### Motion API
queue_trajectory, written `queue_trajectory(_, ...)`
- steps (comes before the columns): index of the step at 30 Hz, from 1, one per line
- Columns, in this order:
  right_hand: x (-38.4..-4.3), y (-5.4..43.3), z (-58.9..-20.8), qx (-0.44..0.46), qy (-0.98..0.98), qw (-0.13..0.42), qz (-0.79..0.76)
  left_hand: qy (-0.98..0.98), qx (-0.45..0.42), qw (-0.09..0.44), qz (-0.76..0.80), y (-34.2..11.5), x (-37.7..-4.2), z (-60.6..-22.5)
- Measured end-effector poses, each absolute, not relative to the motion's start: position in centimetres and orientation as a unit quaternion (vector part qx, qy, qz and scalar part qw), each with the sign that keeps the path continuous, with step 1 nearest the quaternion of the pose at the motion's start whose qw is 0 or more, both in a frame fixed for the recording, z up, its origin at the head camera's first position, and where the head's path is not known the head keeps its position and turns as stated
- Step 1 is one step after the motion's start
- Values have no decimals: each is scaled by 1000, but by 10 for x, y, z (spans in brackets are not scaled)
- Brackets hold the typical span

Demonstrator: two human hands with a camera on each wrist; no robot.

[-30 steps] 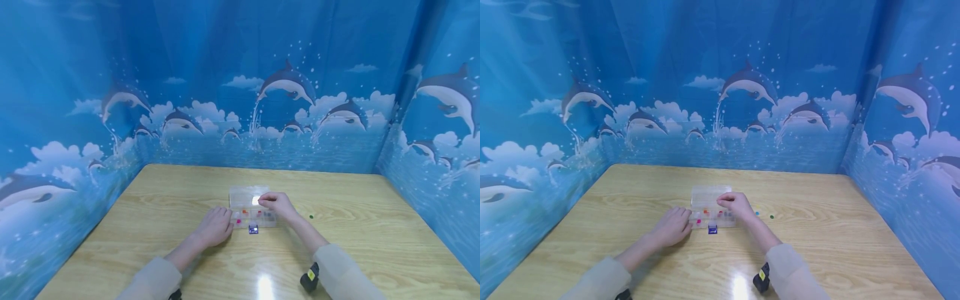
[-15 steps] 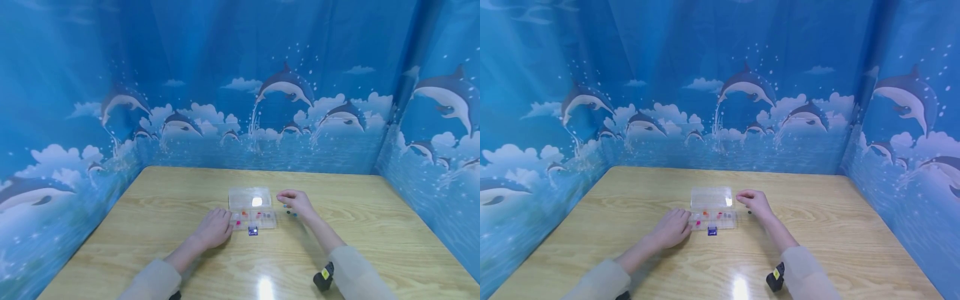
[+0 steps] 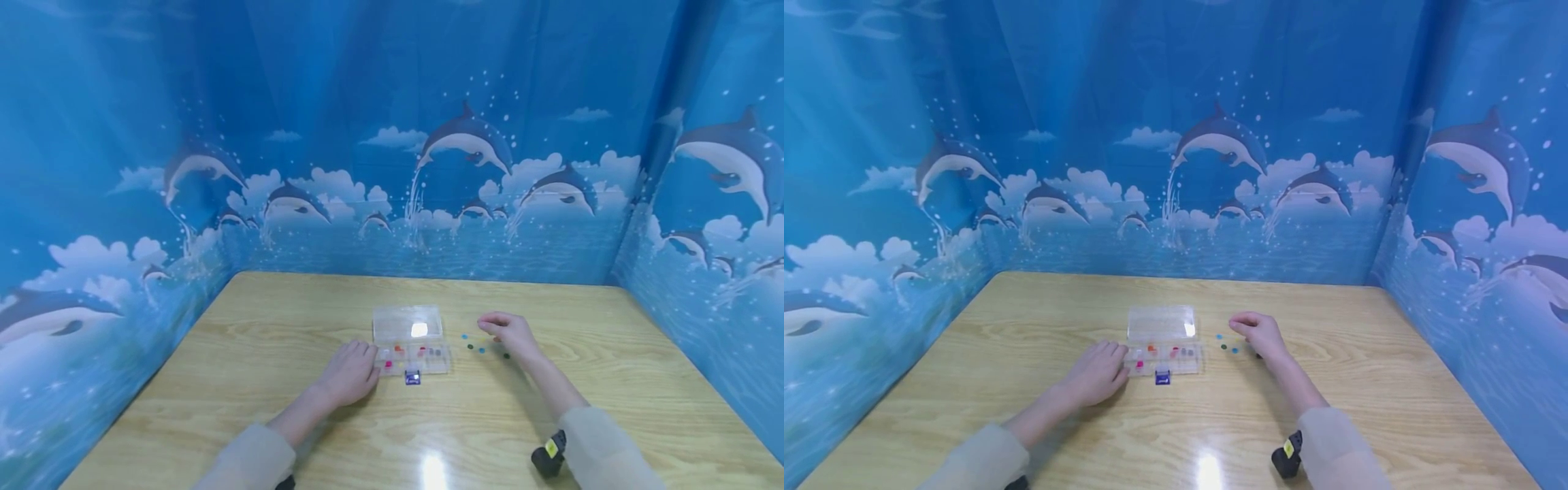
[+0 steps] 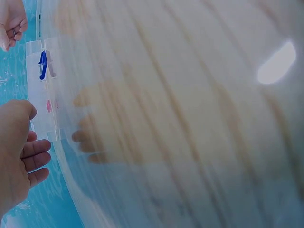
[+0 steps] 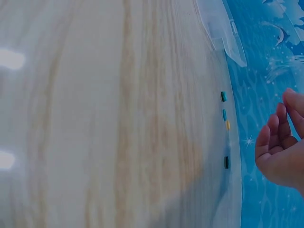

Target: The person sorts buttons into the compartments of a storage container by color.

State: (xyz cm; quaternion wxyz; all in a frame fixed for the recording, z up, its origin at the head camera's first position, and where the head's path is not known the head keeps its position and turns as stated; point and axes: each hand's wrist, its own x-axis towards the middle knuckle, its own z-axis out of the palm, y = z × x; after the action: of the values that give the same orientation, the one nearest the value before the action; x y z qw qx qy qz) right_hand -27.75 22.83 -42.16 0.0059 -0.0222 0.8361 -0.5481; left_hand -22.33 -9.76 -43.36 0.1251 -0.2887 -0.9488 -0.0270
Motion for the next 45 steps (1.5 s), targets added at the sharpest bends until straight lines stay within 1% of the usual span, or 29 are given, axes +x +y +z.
queue_trajectory(5, -278, 233, -422, -19, 843, -2, -537, -948, -291, 129, -27, -98, -223, -434)
queue_trajectory(12, -285, 238, -428, 18, 849, 4, -528, -948, -290, 127, -22, -98, -224, -434)
queue_trajectory(17, -290, 239, -433, 25, 848, -7, -529, -949, -291, 124, -21, -98, -224, -435)
queue_trajectory(21, -293, 239, -436, 28, 846, -14, -532, -947, -294, 132, -23, -99, -224, -435)
queue_trajectory(26, -295, 238, -440, 34, 849, -11, -528, -945, -296, 135, -26, -99, -224, -434)
queue_trajectory(35, -295, 240, -445, 31, 864, 7, -502, -947, -294, 122, -26, -98, -222, -431)
queue_trajectory(39, -296, 241, -447, 19, 880, 13, -475, -944, -300, 131, -33, -98, -221, -431)
queue_trajectory(41, -296, 242, -449, 11, 884, 14, -466, -941, -305, 144, -34, -99, -221, -431)
queue_trajectory(45, -296, 241, -451, 2, 893, 16, -451, -942, -302, 141, -35, -99, -221, -432)
